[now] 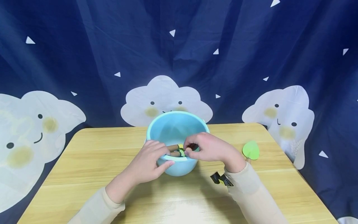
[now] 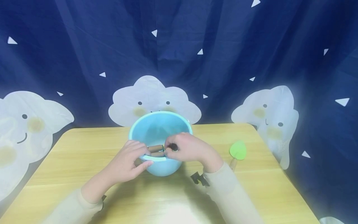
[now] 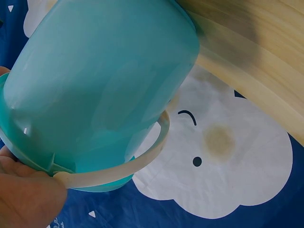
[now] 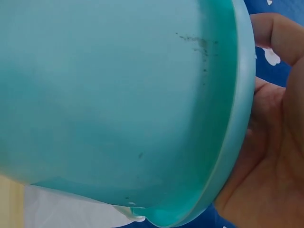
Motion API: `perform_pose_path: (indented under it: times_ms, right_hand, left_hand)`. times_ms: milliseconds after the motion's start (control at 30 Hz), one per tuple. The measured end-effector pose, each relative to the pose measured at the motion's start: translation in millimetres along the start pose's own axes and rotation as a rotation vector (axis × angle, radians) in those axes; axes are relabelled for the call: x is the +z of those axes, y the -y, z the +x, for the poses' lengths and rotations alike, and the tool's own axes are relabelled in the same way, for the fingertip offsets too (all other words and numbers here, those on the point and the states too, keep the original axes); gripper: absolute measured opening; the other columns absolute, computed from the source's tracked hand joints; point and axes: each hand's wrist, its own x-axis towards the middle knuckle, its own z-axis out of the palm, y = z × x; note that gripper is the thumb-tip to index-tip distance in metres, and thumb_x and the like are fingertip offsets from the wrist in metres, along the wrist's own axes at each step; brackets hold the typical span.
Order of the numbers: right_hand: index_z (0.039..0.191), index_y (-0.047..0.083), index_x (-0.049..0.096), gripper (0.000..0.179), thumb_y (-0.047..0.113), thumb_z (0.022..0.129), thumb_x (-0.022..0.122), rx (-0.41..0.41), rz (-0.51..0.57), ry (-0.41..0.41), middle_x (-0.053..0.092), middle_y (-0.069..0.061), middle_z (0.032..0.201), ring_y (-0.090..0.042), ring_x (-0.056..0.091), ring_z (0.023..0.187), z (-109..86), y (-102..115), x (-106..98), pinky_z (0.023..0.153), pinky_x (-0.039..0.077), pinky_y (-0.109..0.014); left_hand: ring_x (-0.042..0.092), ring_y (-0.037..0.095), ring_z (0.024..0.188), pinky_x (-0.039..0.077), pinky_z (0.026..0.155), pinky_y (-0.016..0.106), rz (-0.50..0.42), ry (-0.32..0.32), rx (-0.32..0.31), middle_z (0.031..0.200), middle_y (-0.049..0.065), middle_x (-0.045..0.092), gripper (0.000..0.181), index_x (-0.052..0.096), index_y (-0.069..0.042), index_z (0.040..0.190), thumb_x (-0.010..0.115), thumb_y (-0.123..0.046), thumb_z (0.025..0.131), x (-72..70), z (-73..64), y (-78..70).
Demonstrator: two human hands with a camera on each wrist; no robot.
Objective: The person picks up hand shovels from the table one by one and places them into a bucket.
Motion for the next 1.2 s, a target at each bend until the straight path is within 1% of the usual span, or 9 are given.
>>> perform_pose_path:
  times_ms: [100,133,200,400,600,833,1067,1200]
  right_hand:
    - [0.091,0.021,0.069,0.009,0.022,0.094,0.060,0.002,-0.001,0.025,0.064,0.017,0.086,0.000,0.062,0.083,0.8,0.7,0.2,0.080,0.053,-0.029]
    - [0.092,0.021,0.069,0.010,0.023,0.095,0.060,0.004,-0.006,0.031,0.064,0.017,0.086,0.000,0.061,0.083,1.1,0.9,0.4,0.080,0.053,-0.029]
    - [0.093,0.021,0.070,0.010,0.025,0.095,0.061,0.008,-0.021,0.038,0.063,0.017,0.085,-0.001,0.060,0.082,1.7,1.1,0.6,0.078,0.052,-0.029]
    - [0.094,0.023,0.069,0.009,0.025,0.096,0.060,0.003,-0.028,0.060,0.061,0.018,0.084,-0.003,0.057,0.078,3.9,0.1,1.7,0.075,0.050,-0.028]
    - [0.095,0.021,0.070,0.011,0.024,0.096,0.059,-0.008,-0.020,0.065,0.062,0.017,0.087,-0.003,0.058,0.082,5.3,0.8,1.3,0.078,0.051,-0.030]
    - [0.095,0.021,0.070,0.010,0.023,0.095,0.060,-0.011,-0.015,0.058,0.064,0.017,0.089,-0.002,0.060,0.087,5.1,1.8,1.0,0.082,0.051,-0.028]
    - [0.095,0.021,0.069,0.010,0.023,0.095,0.060,-0.006,-0.008,0.047,0.064,0.017,0.090,-0.002,0.061,0.090,4.4,2.4,1.2,0.084,0.052,-0.030]
    - [0.096,0.021,0.069,0.010,0.024,0.095,0.060,-0.004,-0.002,0.045,0.064,0.017,0.090,-0.003,0.059,0.084,3.7,2.9,1.2,0.080,0.051,-0.029]
  left_hand:
    - [0.055,0.011,0.089,0.040,0.089,0.037,0.007,0.000,-0.004,0.091,-0.012,0.063,0.021,0.064,-0.021,0.093,0.064,-0.042,0.094,-0.4,0.3,-0.1]
    - [0.054,0.011,0.087,0.040,0.088,0.037,0.009,0.000,-0.004,0.087,-0.012,0.060,0.021,0.063,-0.020,0.092,0.064,-0.041,0.094,-0.5,0.3,-0.1]
    - [0.054,0.011,0.086,0.040,0.088,0.038,0.012,0.002,-0.005,0.084,-0.012,0.056,0.022,0.061,-0.020,0.090,0.064,-0.041,0.094,-0.7,0.2,0.0]
    - [0.053,0.011,0.085,0.040,0.087,0.038,0.011,0.003,-0.005,0.084,-0.012,0.056,0.021,0.061,-0.021,0.090,0.064,-0.040,0.095,-0.8,-1.0,0.4]
    - [0.052,0.011,0.084,0.039,0.087,0.037,0.013,-0.006,-0.001,0.083,-0.012,0.055,0.021,0.061,-0.021,0.090,0.064,-0.041,0.095,0.4,-1.3,1.7]
    - [0.052,0.011,0.084,0.039,0.087,0.038,0.011,-0.005,-0.003,0.083,-0.012,0.055,0.021,0.061,-0.021,0.090,0.064,-0.041,0.094,-0.2,-0.7,1.2]
    - [0.052,0.011,0.084,0.039,0.087,0.037,0.014,-0.009,0.002,0.083,-0.012,0.055,0.021,0.061,-0.020,0.090,0.064,-0.041,0.094,-0.7,-0.1,0.7]
    - [0.052,0.011,0.084,0.039,0.087,0.037,0.010,-0.008,0.000,0.083,-0.012,0.055,0.021,0.061,-0.021,0.090,0.064,-0.041,0.094,-0.8,-0.2,0.6]
